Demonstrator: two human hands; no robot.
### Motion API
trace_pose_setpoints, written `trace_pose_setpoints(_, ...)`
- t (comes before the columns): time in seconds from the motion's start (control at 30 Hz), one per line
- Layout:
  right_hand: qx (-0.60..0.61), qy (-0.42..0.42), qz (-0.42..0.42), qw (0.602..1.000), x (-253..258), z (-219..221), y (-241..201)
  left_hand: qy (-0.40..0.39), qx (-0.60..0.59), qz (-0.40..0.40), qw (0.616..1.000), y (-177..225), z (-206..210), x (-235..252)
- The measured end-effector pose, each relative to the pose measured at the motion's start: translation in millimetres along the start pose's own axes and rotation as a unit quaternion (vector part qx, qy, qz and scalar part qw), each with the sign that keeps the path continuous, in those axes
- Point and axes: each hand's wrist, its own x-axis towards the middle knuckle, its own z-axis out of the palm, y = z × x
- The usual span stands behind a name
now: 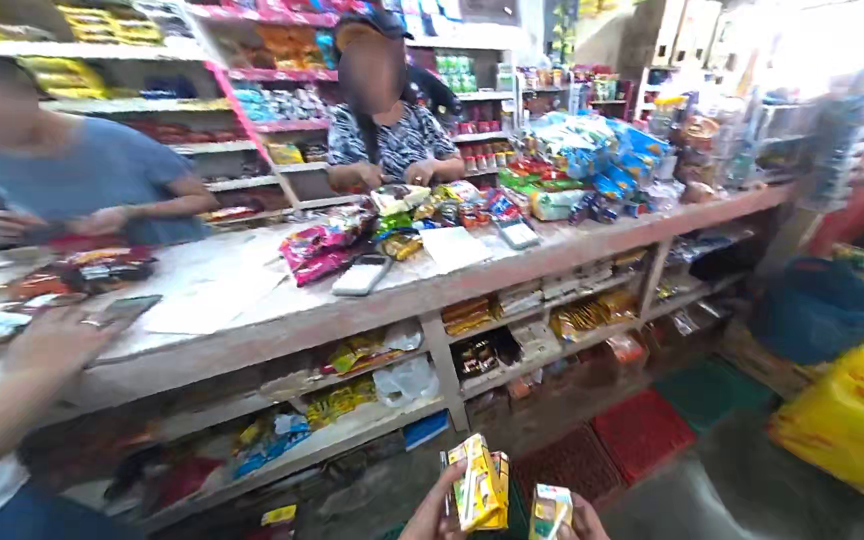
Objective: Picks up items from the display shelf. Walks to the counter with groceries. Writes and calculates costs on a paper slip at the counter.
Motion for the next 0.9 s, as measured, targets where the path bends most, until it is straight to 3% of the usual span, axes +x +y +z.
trace_pose_setpoints(0.1,0.027,-0.067,-0.009,0.997,116.3,20.7,10.9,0.047,-0.016,0.056,0.997,55.8,20.4,0.4)
trace_pose_setpoints(0.2,0.062,-0.081,0.069,0.992,211.1,63.6,1.5,0.091,-0.002,0.096,0.991,102.6,18.7,24.0)
trace_pose_setpoints(0.33,0.105,-0.12,0.108,0.981,305.1,110.8,-28.7,0.099,0.0,0.121,0.988,171.2,16.4,68.5)
trace_pose_setpoints(0.5,0.069,-0.191,0.091,0.975,407.2,122.7,-73.7,0.088,0.047,0.092,0.991,275.6,32.5,132.7)
trace_pose_setpoints(0.73,-0.084,-0.073,0.051,0.992,539.3,96.1,-157.6,-0.017,0.139,0.02,0.99,394.2,94.3,244.7)
trace_pose_setpoints(0.9,-0.167,-0.012,0.076,0.983,626.7,63.9,-157.6,-0.026,0.138,0.011,0.99,412.3,121.1,349.0)
